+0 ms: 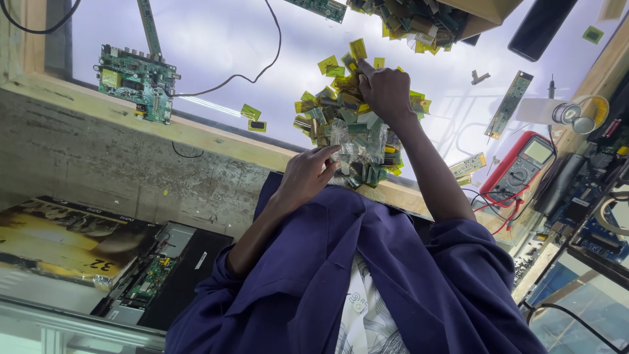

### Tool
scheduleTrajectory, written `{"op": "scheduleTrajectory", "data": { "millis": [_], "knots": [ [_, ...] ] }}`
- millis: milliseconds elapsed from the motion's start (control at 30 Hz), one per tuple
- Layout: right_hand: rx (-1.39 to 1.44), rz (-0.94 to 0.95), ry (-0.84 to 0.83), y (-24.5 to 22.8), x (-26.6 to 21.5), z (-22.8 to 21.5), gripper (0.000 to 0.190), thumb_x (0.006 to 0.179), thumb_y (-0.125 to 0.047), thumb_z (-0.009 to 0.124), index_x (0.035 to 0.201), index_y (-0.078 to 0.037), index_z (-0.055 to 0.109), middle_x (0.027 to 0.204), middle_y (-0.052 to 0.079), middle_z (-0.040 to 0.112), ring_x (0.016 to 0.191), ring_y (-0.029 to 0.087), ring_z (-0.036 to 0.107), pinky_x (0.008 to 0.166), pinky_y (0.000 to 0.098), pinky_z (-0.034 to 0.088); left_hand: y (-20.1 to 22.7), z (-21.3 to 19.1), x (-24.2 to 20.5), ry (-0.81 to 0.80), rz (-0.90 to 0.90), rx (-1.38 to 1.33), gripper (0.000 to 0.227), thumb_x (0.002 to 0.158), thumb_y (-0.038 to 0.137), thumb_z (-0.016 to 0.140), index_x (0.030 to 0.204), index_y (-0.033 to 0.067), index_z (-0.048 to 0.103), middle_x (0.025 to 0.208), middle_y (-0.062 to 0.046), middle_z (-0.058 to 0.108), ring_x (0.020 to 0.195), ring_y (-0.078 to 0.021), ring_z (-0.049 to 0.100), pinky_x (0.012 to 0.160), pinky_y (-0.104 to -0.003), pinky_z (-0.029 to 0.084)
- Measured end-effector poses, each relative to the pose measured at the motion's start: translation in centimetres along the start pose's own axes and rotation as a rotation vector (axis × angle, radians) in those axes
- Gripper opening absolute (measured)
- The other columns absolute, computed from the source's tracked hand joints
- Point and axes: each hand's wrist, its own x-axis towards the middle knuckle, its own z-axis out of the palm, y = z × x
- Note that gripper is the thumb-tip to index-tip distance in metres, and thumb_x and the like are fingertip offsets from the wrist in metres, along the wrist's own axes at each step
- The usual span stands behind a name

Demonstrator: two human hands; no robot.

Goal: Arranging and inspecting small electronic components (Chip on Film) on a backlit workbench.

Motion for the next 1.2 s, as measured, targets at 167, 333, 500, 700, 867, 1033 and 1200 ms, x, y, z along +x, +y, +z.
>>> {"op": "scheduleTrajectory", "data": {
  "millis": [167,333,500,700,867,1033,1200],
  "knots": [
    [0.151,0.125,0.155,0.3,1.4,0.6,0.039,0.103,-0.040,0.050,0.130,-0.017,0.065,0.074,0.009,0.073,0.052,0.025,0.062,0.040,0.0360,0.037,0.0,0.0,-0.1,0.007,0.011,0.002,0.036,0.096,0.022,0.059,0.130,0.0100,0.058,0.093,-0.005,0.071,0.071,-0.0258,0.066,0.061,-0.042,0.050],
    [0.069,0.155,-0.030,-0.9,2.5,0.4,0.053,0.106,-0.049,0.042,0.144,-0.015,0.051,0.056,0.004,0.059,0.044,0.016,0.052,0.038,0.0332,0.035,0.1,-0.3,-0.1,0.023,0.046,0.002,0.036,0.096,0.020,0.059,0.130,0.0076,0.059,0.094,-0.006,0.071,0.068,-0.0242,0.066,0.060,-0.041,0.050],
    [0.083,0.196,-0.007,-0.2,1.9,0.4,0.050,0.107,-0.048,0.039,0.147,-0.019,0.047,0.047,-0.004,0.041,0.039,0.010,0.035,0.039,0.0291,0.030,-0.2,-0.4,-0.4,0.029,0.026,0.009,0.036,0.098,0.024,0.056,0.130,0.0093,0.058,0.097,-0.005,0.071,0.069,-0.0246,0.066,0.057,-0.040,0.049],
    [-0.057,0.227,-0.020,1.5,1.6,1.5,0.055,0.107,-0.050,0.037,0.148,-0.013,0.044,0.043,-0.005,0.032,0.037,0.009,0.027,0.036,0.0277,0.022,0.2,0.1,-0.3,0.002,0.029,0.013,0.037,0.097,0.023,0.058,0.131,0.0086,0.058,0.093,-0.006,0.071,0.069,-0.0257,0.066,0.059,-0.042,0.050],
    [0.080,0.147,0.044,1.2,-0.2,0.3,0.047,0.105,-0.042,0.042,0.137,-0.013,0.059,0.047,0.003,0.054,0.038,0.018,0.048,0.037,0.0340,0.030,0.0,0.0,-0.4,0.005,0.017,0.006,0.036,0.097,0.023,0.058,0.130,0.0090,0.058,0.095,-0.006,0.071,0.070,-0.0271,0.067,0.060,-0.043,0.051],
    [0.045,0.264,0.120,2.5,0.1,1.3,0.051,0.107,-0.044,0.045,0.146,-0.011,0.045,0.049,0.000,0.053,0.037,0.014,0.040,0.036,0.0298,0.029,0.5,0.0,-0.2,-0.009,0.012,0.005,0.036,0.097,0.023,0.058,0.130,0.0092,0.059,0.093,-0.005,0.071,0.067,-0.0256,0.065,0.060,-0.042,0.049],
    [0.012,0.261,-0.073,2.5,-0.5,1.7,0.059,0.107,-0.050,0.029,0.152,-0.012,0.037,0.046,0.002,0.046,0.039,0.019,0.045,0.039,0.0342,0.031,0.3,-0.1,-0.3,0.003,0.014,0.021,0.035,0.097,0.024,0.057,0.130,0.0102,0.059,0.092,-0.004,0.072,0.066,-0.0246,0.066,0.058,-0.041,0.050]
  ]
}}
